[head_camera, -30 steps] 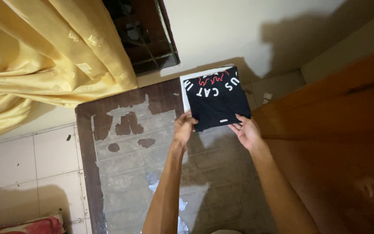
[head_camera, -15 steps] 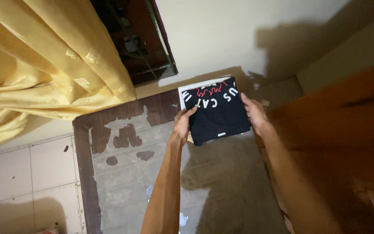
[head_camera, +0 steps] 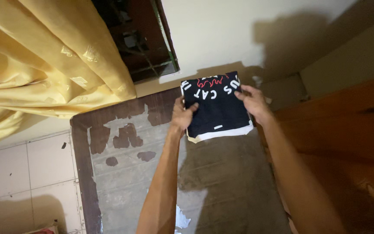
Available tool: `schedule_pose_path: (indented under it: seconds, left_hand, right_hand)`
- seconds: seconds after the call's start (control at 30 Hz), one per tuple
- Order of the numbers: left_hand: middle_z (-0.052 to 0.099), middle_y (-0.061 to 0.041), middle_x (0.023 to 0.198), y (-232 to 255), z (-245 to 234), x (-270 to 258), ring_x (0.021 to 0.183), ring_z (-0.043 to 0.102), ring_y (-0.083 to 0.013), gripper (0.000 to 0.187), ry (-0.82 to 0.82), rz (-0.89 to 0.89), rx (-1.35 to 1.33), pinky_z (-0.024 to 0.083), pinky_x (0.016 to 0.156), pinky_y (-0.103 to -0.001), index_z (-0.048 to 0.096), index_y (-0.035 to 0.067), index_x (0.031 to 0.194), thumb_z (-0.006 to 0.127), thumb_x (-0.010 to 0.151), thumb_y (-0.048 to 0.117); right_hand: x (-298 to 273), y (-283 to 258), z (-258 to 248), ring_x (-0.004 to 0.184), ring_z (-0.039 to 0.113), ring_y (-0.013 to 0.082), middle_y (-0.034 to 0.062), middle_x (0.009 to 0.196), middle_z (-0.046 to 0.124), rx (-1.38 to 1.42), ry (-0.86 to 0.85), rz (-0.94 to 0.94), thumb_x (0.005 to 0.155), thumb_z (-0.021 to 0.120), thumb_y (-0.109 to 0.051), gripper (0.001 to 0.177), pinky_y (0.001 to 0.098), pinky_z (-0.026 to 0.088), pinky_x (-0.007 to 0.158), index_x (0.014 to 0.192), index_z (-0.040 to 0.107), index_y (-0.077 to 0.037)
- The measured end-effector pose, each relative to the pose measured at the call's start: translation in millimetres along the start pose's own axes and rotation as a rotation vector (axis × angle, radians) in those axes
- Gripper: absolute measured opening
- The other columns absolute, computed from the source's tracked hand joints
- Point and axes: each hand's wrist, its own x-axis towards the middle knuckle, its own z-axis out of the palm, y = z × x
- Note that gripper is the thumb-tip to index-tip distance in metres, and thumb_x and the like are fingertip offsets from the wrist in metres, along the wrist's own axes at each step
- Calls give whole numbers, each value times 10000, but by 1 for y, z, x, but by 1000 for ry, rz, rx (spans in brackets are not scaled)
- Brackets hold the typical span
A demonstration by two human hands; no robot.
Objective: The person folds two shirts on a table by tucking in the sides and sleeves, then smoothing the fabric by hand.
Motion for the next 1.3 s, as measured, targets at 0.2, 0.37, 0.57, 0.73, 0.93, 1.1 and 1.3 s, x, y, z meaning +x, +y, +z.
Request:
schedule_pose_path:
  seconds: [0.2,0.37,0.57,0.73,0.93,1.1,1.3]
  left_hand:
    - [434,-241,1526,-14,18,-42,1400,447,-393,1001,12,106,409,370,1157,-447,183,48,1585,761,855,414]
    - [46,-205,1720,-15,38,-106,1531,147,-407,1005,-22,-14,691,171,1173,-600,0,122,1637,587,924,520]
    - [97,-287,1675,-59,18,-188,1566,78,-426,898,44,255,771,71,1243,-579,75,72,1662,503,1027,541]
    - [108,-179,1697,-83,-18,-244,1566,61,-364,814,-40,213,938,26,1230,-584,174,89,1617,513,1004,504]
    - [78,-119,1701,-93,-78,-323,1561,51,-329,766,-76,169,1060,26,1225,-587,202,141,1614,522,1001,470]
    - [43,-101,1709,-101,-127,-388,1567,34,-315,751,-89,35,1087,15,1228,-602,193,172,1613,523,1002,458]
    - [34,-103,1705,-132,-192,-479,1569,24,-313,734,21,-64,1011,12,1220,-624,223,182,1612,546,1001,428]
  right_hand:
    - [-10,49,10,1037,695,236,146,1143,727,-140,123,-83,935,759,-268,551,347,545,912,1392,577,-21]
    - [-67,18,28,1200,588,366,234,1303,618,-517,229,-350,900,744,-252,696,463,462,1023,1490,448,-29]
    - [-171,2,75,1467,291,484,305,1607,269,-960,226,-462,930,672,-253,730,553,278,1189,1569,353,-101]
    - [-237,25,112,1465,108,524,336,1634,84,-1106,129,-482,864,712,-369,921,651,108,1172,1609,227,-130]
    - [-329,47,144,1507,101,493,297,1624,47,-1072,-29,-424,829,728,-367,974,586,148,1214,1616,195,-153]
    - [-393,67,184,1491,75,482,289,1678,6,-1119,-176,-389,847,731,-447,1021,596,128,1199,1625,130,-173]
    - [-482,71,236,1539,91,437,227,1667,19,-1242,-439,-293,908,712,-470,958,550,200,1223,1612,108,-230]
